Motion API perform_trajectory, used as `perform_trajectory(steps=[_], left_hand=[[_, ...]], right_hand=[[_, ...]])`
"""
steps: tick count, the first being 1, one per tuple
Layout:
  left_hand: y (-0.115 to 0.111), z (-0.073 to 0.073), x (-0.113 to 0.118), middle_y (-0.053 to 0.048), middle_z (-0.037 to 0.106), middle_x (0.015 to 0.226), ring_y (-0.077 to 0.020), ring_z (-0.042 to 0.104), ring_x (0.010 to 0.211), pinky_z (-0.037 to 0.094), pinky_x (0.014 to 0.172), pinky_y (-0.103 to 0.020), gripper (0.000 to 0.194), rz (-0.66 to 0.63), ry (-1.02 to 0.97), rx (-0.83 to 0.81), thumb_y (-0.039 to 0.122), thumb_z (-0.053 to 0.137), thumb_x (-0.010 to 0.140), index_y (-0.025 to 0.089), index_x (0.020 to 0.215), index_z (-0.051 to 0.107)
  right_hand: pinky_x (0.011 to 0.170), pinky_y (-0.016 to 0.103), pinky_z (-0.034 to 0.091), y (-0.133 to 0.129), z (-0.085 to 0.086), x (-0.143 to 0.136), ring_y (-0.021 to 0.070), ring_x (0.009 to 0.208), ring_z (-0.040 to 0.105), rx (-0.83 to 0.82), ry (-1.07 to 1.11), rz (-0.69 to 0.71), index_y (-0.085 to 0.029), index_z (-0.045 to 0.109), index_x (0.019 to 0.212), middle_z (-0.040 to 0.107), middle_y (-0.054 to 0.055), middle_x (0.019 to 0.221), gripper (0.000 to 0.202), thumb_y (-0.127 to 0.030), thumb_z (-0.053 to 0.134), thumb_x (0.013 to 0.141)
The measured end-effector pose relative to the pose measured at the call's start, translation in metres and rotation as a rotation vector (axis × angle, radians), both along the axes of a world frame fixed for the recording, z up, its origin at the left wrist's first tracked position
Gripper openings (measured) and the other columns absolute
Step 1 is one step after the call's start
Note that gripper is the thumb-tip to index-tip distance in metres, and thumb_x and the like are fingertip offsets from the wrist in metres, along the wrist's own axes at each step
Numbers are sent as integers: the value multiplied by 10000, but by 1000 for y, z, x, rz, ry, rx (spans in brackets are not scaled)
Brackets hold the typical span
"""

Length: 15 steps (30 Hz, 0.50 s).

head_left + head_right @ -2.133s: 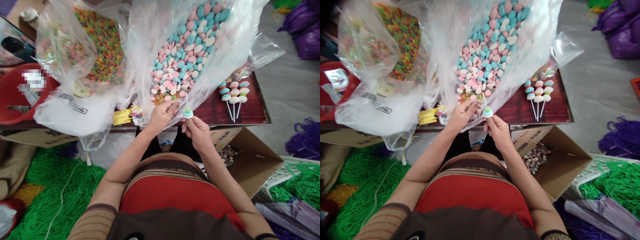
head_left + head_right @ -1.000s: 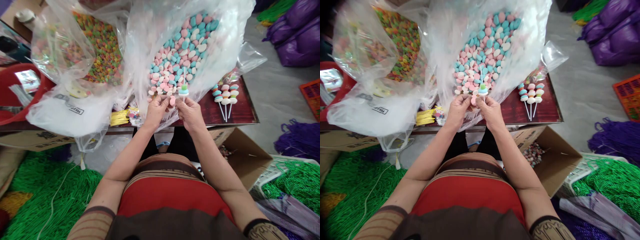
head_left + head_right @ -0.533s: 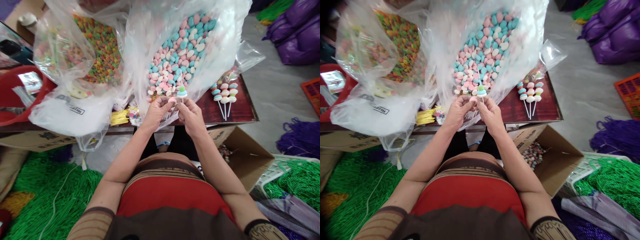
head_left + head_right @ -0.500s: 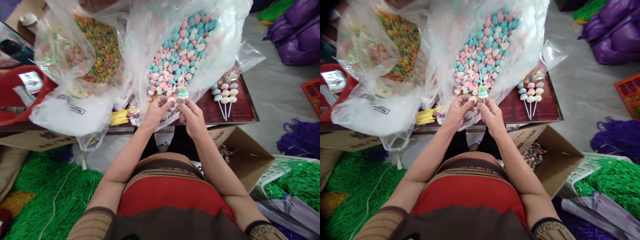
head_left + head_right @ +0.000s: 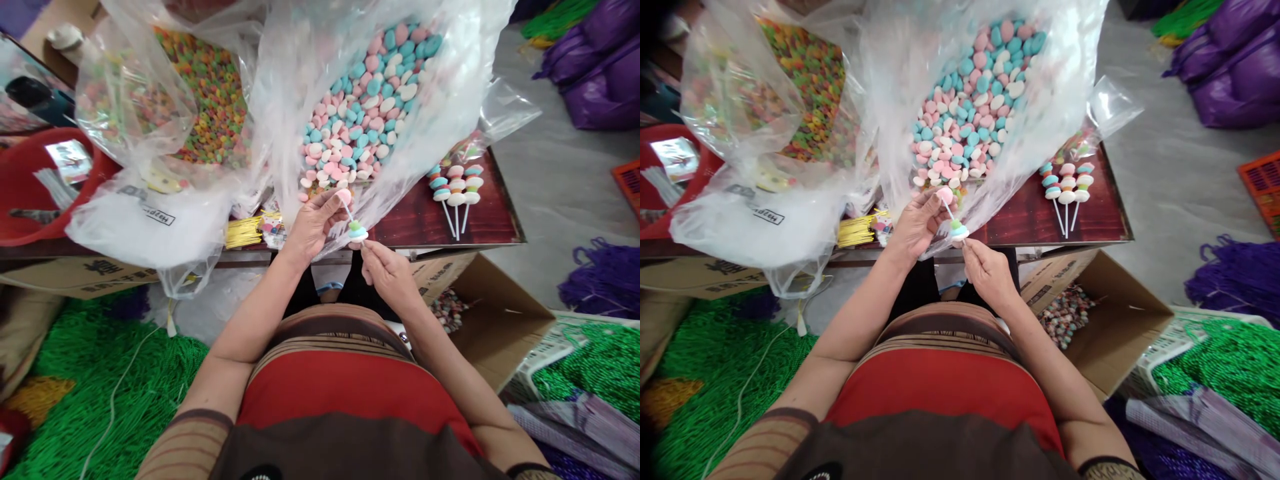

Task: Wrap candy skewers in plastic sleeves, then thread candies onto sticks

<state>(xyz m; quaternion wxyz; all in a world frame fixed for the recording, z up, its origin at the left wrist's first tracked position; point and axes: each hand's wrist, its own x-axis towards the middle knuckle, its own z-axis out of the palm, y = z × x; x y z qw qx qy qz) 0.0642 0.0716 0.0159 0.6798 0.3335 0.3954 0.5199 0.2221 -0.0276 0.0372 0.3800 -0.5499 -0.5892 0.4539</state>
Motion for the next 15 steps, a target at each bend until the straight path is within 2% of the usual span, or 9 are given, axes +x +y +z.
perform_trajectory(steps=[4, 9, 12, 15], left_hand=[[-1, -6, -1, 6, 775, 921, -93, 696, 757, 571, 752, -249, 334, 58, 117, 147, 469, 878, 775, 238, 988, 767], [-5, -4, -7, -14, 812, 965, -136, 736, 855, 589, 818, -272, 368, 134, 458, 417, 542, 849, 782, 243, 987, 788], [-8, -3, -7, -33, 822, 966, -155, 757, 872, 598, 831, -280, 359, 133, 593, 559, 559, 802, 829, 236, 985, 795], [-12, -6, -3, -50, 824, 999, -159, 766, 874, 598, 821, -279, 351, 150, 693, 608, 554, 719, 910, 229, 1026, 786]], right_hand=[[534, 256, 369, 1, -2, 5, 111, 485, 417, 33, -57, -1, -155, 747, 995, 431, -55, 519, 362, -402, 482, 994], [516, 252, 323, 0, 11, 20, 106, 512, 378, -29, -93, 34, -142, 789, 982, 415, -44, 544, 365, -373, 506, 975], [500, 249, 296, -1, 20, 26, 99, 503, 359, -83, -60, 15, -137, 791, 1000, 414, -46, 548, 360, -368, 517, 970], [475, 245, 269, -1, 20, 24, 89, 474, 335, -113, 13, -32, -141, 783, 993, 391, -59, 530, 358, -394, 530, 971]])
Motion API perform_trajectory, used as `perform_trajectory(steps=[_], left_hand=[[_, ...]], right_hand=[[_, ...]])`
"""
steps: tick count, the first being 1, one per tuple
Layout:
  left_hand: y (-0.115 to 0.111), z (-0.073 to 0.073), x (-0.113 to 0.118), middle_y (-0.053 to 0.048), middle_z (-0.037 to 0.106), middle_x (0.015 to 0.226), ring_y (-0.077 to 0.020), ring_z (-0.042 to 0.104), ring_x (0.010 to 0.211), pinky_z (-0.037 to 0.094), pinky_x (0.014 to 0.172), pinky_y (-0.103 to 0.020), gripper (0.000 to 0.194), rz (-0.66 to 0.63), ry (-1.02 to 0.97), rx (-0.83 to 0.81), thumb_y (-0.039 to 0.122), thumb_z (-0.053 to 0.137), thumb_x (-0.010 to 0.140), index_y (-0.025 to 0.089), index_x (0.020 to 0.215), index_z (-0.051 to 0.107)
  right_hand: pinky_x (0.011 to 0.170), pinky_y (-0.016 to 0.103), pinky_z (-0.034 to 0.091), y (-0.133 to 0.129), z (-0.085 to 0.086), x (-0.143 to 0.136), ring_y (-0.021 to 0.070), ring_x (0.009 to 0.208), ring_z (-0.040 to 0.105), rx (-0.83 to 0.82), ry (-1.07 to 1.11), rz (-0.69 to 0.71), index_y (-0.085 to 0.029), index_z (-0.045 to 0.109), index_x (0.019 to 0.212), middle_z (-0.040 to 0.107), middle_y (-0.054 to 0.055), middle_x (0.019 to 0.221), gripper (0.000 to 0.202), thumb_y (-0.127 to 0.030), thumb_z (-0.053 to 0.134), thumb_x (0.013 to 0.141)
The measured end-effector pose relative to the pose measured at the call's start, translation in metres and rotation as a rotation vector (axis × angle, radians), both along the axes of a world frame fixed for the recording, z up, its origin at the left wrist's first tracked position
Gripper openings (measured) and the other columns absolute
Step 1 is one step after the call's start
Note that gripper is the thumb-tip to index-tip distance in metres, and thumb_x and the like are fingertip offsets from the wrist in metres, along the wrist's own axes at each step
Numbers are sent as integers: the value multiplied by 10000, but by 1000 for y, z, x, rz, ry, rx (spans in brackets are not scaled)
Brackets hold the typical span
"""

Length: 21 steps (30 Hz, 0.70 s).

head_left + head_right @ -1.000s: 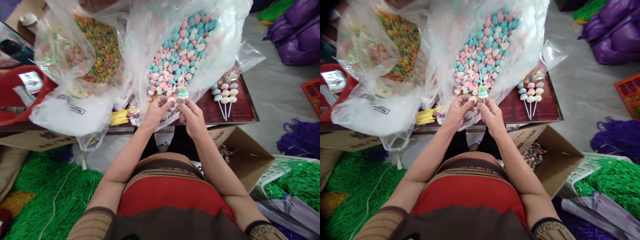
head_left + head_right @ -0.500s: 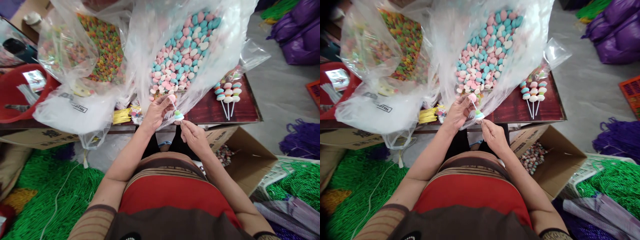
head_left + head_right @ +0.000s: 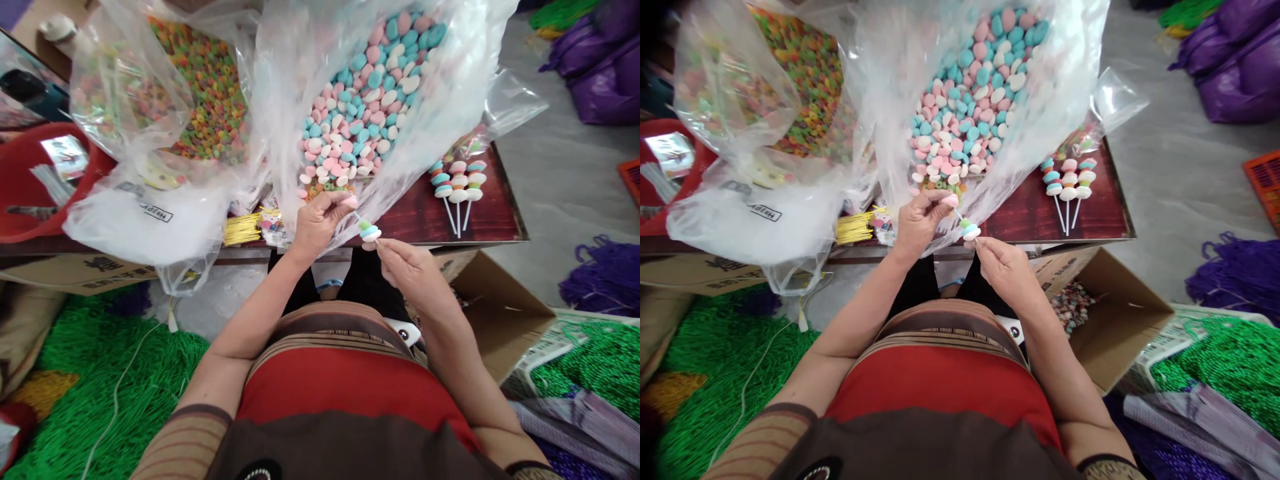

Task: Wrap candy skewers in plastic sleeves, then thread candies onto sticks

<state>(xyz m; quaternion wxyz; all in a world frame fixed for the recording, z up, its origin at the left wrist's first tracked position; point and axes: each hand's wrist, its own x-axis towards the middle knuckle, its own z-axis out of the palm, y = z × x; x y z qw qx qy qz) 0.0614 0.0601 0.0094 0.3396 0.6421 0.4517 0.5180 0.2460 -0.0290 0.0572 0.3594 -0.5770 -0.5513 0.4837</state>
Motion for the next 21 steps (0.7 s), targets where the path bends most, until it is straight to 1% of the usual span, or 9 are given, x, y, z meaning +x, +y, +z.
perform_trajectory(steps=[3, 7, 9, 11, 13, 15, 17, 19, 21], left_hand=[[-3, -5, 7, -61, 821, 1017, -160, 771, 906, 596, 844, -282, 373, 51, 84, 49, 562, 611, 978, 237, 1082, 761], [-5, -8, 13, -81, 815, 1080, -176, 760, 1036, 576, 963, -311, 415, 105, 217, 225, 552, 497, 1037, 230, 1103, 749], [-7, -8, 14, -82, 812, 1082, -175, 755, 1038, 573, 970, -315, 443, 98, 259, 255, 550, 455, 1053, 224, 1103, 752], [-11, -7, 15, -78, 810, 1070, -171, 753, 1033, 574, 965, -315, 466, 52, 258, 228, 549, 421, 1064, 227, 1099, 757], [-14, -6, 15, -74, 810, 1069, -171, 753, 1033, 580, 960, -318, 456, -17, 195, 144, 547, 429, 1063, 237, 1094, 763], [-18, -4, 16, -66, 810, 1095, -176, 753, 1055, 584, 972, -328, 409, -53, 60, 8, 549, 484, 1043, 260, 1107, 765], [-19, 1, 16, -54, 803, 1145, -182, 750, 1091, 590, 984, -341, 369, -45, -144, -152, 554, 536, 1019, 292, 1165, 750], [-18, 9, 17, -44, 795, 1175, -189, 753, 1108, 599, 973, -350, 368, -32, -362, -318, 560, 562, 1005, 318, 1231, 722], [-15, 17, 17, -47, 798, 1138, -199, 766, 1077, 612, 924, -344, 384, -50, -542, -491, 570, 580, 992, 300, 1229, 715]], right_hand=[[449, 241, 241, -2, -6, -9, 81, 440, 314, -20, 83, -61, -150, 765, 975, 372, -74, 500, 348, -422, 550, 968], [424, 233, 219, -5, -10, -25, 74, 414, 307, -48, 170, -83, -163, 732, 937, 381, -82, 476, 350, -476, 576, 964], [420, 232, 220, -4, -11, -32, 73, 414, 310, -47, 202, -106, -172, 715, 928, 386, -84, 481, 358, -505, 588, 966], [417, 235, 223, -1, -14, -36, 73, 416, 307, -21, 233, -145, -182, 696, 917, 384, -88, 492, 373, -535, 588, 973], [414, 238, 223, 4, -20, -39, 72, 415, 306, 13, 253, -170, -191, 677, 897, 391, -88, 501, 396, -568, 585, 974], [413, 239, 229, 9, -28, -40, 74, 417, 322, 25, 257, -159, -198, 663, 887, 418, -84, 504, 421, -605, 586, 965], [413, 237, 233, 14, -33, -39, 75, 420, 337, 19, 254, -145, -202, 664, 899, 464, -76, 510, 444, -638, 594, 948], [412, 237, 226, 17, -36, -38, 74, 424, 337, 1, 256, -140, -202, 675, 912, 509, -65, 522, 459, -657, 612, 929], [410, 240, 211, 18, -37, -37, 72, 425, 328, -25, 269, -129, -200, 682, 907, 540, -58, 531, 464, -662, 641, 907]])
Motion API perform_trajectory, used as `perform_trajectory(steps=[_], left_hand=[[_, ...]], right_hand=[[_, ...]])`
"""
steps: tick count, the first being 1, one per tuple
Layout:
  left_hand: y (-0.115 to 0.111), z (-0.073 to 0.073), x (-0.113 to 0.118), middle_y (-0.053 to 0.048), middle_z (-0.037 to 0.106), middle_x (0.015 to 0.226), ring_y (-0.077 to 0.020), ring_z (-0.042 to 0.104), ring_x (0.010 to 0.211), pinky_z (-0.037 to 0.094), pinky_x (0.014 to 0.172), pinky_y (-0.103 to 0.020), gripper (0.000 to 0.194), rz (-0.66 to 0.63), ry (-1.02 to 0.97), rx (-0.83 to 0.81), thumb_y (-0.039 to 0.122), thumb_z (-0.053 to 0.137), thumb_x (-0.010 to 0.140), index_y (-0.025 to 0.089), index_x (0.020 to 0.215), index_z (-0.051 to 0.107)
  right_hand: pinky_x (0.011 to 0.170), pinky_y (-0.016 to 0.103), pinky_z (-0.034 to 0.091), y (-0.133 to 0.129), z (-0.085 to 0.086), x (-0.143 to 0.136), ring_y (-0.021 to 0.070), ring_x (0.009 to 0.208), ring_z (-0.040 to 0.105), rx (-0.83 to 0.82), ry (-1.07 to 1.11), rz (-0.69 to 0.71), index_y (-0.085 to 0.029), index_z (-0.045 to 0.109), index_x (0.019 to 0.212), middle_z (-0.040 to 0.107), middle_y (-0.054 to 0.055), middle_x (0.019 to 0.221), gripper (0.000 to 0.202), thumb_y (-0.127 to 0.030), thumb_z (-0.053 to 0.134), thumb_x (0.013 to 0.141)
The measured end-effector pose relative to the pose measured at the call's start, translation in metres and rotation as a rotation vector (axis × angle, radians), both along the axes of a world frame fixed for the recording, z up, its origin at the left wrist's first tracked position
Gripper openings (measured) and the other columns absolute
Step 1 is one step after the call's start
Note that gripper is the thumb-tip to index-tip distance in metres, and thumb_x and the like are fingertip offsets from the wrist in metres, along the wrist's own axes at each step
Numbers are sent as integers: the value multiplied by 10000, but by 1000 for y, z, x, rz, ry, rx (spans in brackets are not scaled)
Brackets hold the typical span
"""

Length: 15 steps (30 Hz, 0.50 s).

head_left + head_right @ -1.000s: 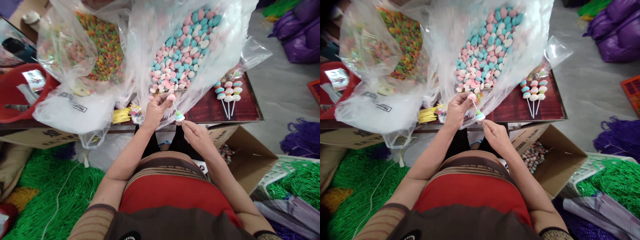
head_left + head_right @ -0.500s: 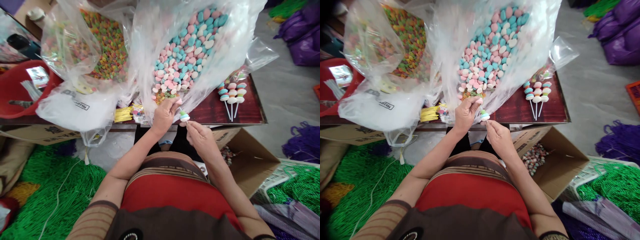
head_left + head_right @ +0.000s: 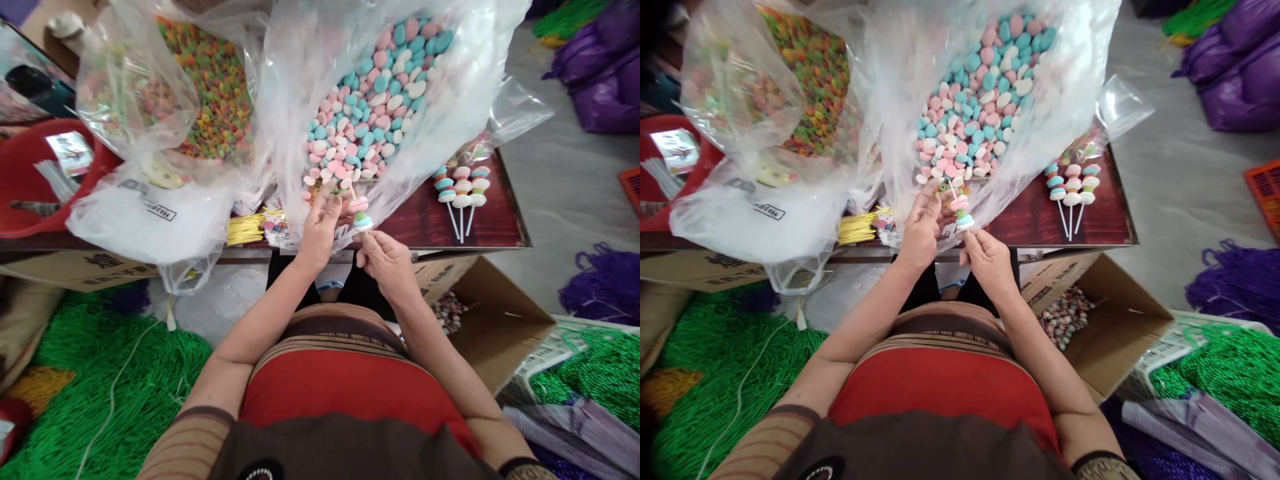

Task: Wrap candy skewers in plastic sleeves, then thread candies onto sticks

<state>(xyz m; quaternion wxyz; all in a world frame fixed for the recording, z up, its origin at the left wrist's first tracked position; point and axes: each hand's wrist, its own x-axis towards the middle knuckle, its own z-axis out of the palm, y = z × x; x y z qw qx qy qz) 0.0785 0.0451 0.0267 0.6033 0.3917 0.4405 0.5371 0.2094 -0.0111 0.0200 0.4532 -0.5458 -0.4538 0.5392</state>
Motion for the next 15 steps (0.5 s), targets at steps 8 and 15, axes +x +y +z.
perform_trajectory(steps=[8, 15], left_hand=[[-11, 3, 27, 18, 738, 832, -108, 735, 800, 564, 758, -217, 188, 30, -248, -171, 365, 752, 909, 207, 885, 652], [-6, -9, 14, -81, 771, 1153, -159, 749, 905, 591, 758, -282, 295, -126, 123, 25, 461, 525, 1038, 237, 1165, 667]], right_hand=[[389, 222, 223, -4, -2, 2, 53, 393, 351, -30, 49, -110, -205, 628, 867, 592, -60, 564, 433, -628, 720, 868], [396, 212, 293, -2, -3, 13, 60, 392, 443, 11, 4, -83, -206, 628, 901, 627, -47, 606, 436, -638, 684, 900]])
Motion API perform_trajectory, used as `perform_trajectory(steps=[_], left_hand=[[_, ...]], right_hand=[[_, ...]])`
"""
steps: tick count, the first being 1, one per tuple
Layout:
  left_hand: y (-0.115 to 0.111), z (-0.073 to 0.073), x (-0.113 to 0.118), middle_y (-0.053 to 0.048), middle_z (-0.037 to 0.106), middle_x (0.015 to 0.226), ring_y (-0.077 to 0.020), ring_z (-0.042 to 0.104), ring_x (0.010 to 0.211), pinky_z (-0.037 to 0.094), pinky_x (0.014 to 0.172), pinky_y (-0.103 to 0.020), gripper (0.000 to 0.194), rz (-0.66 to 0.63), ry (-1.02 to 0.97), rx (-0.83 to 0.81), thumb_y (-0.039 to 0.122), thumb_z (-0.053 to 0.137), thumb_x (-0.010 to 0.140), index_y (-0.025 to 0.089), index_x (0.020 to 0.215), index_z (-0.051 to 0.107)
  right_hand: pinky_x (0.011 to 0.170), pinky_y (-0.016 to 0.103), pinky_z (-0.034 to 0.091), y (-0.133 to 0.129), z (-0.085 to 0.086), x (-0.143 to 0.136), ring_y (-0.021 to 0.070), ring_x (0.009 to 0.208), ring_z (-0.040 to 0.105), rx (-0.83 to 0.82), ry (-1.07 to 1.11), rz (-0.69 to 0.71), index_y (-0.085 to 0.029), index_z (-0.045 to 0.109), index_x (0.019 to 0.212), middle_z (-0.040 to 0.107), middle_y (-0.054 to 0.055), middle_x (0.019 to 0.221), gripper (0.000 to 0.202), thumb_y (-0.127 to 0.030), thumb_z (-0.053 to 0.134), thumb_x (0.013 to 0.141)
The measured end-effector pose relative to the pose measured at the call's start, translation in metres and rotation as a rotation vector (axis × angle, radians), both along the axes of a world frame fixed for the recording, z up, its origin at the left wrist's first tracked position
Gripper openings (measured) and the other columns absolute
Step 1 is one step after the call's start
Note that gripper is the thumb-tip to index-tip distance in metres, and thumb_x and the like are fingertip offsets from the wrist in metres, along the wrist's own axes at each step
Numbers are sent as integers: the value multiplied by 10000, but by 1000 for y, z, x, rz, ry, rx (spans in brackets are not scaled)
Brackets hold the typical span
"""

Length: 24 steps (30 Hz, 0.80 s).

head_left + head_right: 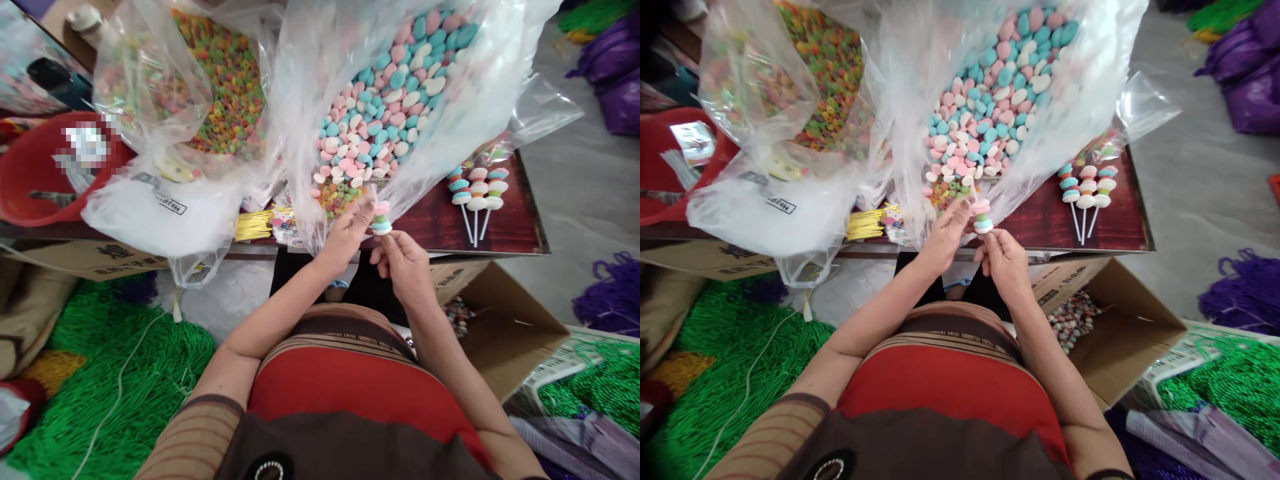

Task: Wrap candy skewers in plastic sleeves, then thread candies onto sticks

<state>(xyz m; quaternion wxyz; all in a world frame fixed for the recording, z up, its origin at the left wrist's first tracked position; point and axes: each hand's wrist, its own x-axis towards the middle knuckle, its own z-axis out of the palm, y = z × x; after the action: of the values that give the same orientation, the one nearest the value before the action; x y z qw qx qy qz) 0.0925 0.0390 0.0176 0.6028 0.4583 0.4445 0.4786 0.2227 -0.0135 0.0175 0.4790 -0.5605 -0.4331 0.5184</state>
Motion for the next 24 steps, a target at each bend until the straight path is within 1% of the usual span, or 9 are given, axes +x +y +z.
perform_trajectory(steps=[2, 3, 5, 7, 9, 13, 17, 21, 24], left_hand=[[20, -3, -27, -86, 756, 1223, -181, 730, 989, 580, 881, -325, 293, 58, 305, 228, 435, 555, 1028, 255, 1209, 699], [31, -5, -40, -89, 755, 1207, -209, 711, 1060, 555, 959, -357, 278, 104, 482, 350, 422, 607, 1001, 252, 1187, 725], [50, -11, -60, -88, 765, 1071, -255, 692, 1083, 522, 1011, -409, 217, 135, 774, 489, 374, 610, 990, 253, 1046, 782], [62, -20, -69, -105, 752, 1010, -292, 696, 1054, 513, 997, -443, 190, 89, 995, 494, 321, 633, 961, 233, 965, 801], [67, -27, -69, -122, 738, 1032, -322, 699, 1060, 508, 981, -461, 170, 42, 1123, 449, 293, 670, 927, 215, 996, 804], [65, -37, -60, -132, 722, 1153, -335, 682, 1113, 500, 986, -458, 255, 61, 1170, 448, 257, 695, 899, 225, 1143, 759], [64, -38, -62, -118, 732, 1105, -308, 689, 1051, 513, 957, -430, 213, 85, 1151, 462, 198, 680, 879, 221, 1082, 739], [61, -37, -70, -135, 728, 1100, -321, 690, 1045, 512, 967, -442, 189, 122, 1185, 436, 215, 735, 846, 191, 1028, 694], [62, -37, -76, -99, 738, 1012, -285, 695, 1011, 515, 961, -426, 171, 185, 1059, 408, 285, 759, 866, 202, 981, 663]], right_hand=[[398, 208, 271, 4, 1, 5, 54, 405, 416, 25, 32, -68, -206, 630, 900, 615, -48, 605, 421, -621, 694, 896], [395, 208, 254, 5, 1, 7, 53, 408, 400, 32, 49, -91, -206, 627, 892, 605, -49, 600, 418, -618, 697, 894], [388, 212, 220, 7, 2, 8, 53, 411, 368, 35, 74, -102, -207, 626, 887, 587, -51, 588, 418, -618, 703, 886], [387, 213, 199, 7, 3, 7, 53, 412, 345, 26, 88, -86, -207, 629, 892, 578, -52, 580, 420, -618, 711, 879], [391, 211, 187, 5, 4, 6, 49, 411, 327, 14, 103, -79, -204, 632, 893, 573, -54, 573, 424, -618, 720, 873], [397, 205, 180, 2, 3, 5, 45, 410, 325, 1, 140, -89, -198, 640, 888, 575, -54, 563, 440, -622, 754, 845], [396, 207, 188, 0, -1, 7, 47, 410, 332, -2, 126, -78, -201, 639, 893, 575, -54, 570, 436, -624, 739, 855], [399, 217, 195, -2, -6, 7, 55, 416, 337, -14, 93, -64, -205, 634, 916, 571, -56, 581, 426, -625, 699, 884], [406, 221, 204, -2, -5, 3, 57, 414, 332, -32, 88, -19, -203, 633, 915, 570, -60, 570, 425, -624, 690, 885]])
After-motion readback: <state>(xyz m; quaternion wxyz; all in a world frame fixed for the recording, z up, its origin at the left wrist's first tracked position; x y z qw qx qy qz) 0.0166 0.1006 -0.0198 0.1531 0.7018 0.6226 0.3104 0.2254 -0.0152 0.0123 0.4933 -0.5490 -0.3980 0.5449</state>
